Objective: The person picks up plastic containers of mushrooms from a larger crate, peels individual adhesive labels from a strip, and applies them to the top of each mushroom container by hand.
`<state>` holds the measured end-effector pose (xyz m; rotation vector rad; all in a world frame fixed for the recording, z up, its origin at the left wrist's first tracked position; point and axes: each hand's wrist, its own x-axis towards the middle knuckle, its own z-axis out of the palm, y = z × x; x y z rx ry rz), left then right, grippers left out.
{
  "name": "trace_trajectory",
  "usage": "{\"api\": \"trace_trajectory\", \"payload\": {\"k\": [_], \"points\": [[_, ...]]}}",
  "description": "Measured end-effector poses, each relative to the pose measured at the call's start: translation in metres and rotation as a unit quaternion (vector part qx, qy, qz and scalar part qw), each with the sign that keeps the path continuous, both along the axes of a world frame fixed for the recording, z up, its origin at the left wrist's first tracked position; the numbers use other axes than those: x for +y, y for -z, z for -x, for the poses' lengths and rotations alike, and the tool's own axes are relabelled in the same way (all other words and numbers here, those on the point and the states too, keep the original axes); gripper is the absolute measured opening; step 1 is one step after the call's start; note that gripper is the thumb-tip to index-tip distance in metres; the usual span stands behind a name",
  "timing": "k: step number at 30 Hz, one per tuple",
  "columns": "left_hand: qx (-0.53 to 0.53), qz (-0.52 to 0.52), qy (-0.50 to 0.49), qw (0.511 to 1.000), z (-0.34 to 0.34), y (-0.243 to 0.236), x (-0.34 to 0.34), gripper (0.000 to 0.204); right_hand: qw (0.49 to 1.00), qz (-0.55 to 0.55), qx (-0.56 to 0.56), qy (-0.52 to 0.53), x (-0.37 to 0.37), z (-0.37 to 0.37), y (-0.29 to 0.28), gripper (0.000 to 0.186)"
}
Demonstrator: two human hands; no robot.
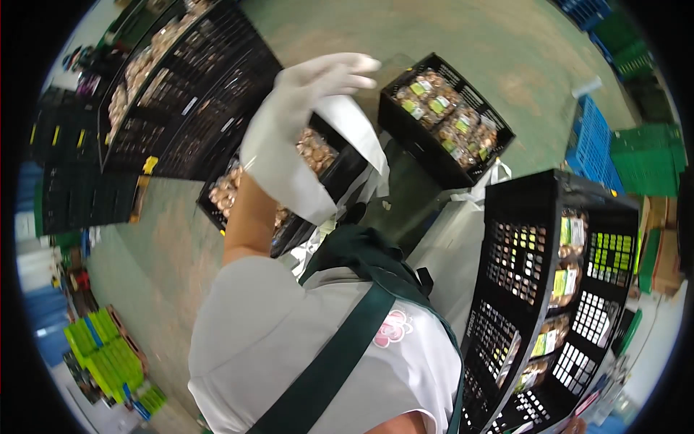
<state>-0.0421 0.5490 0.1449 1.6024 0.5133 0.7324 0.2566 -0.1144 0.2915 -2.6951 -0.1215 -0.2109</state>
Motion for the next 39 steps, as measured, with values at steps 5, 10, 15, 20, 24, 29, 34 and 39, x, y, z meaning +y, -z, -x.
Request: {"api": "trace_trajectory", "payload": {"k": [5,10,15,20,24,29,34,39], "points": [[-0.171,0.176,-0.422,0.873,0.156,0.034,-0.007,0.037,0.931,0.22,0.024,-0.291,0.109,-0.105,-0.067,0.031],[-0.189,0.139,-0.66,0.714,0.31,0.074,-0.062,0.042,0.819,0.326,0.015,-0.472,0.349,-0.08,-0.038,0.029],[-0.14,0.082,-0.807,0.568,0.402,0.058,-0.15,0.04,0.663,0.291,-0.038,-0.689,0.538,0.032,0.016,0.026],[-0.08,0.095,-0.843,0.524,0.453,0.072,-0.158,0.039,0.591,0.271,-0.023,-0.76,0.674,0.11,0.06,0.027],[0.03,0.06,-0.783,0.618,0.494,0.094,-0.081,0.042,0.575,0.119,-0.062,-0.807,0.785,0.155,0.109,0.034],[0.447,-0.238,-0.682,0.528,0.452,0.071,0.046,0.069,0.504,-0.049,-0.246,-0.826,0.87,0.249,0.17,0.056],[0.625,-0.34,-0.512,0.481,0.444,0.05,0.117,0.065,0.466,-0.033,-0.288,-0.836,0.924,0.313,0.202,0.065],[0.681,-0.264,-0.405,0.549,0.46,0.048,0.151,0.047,0.517,0.07,-0.281,-0.806,0.954,0.327,0.215,0.042]]}}
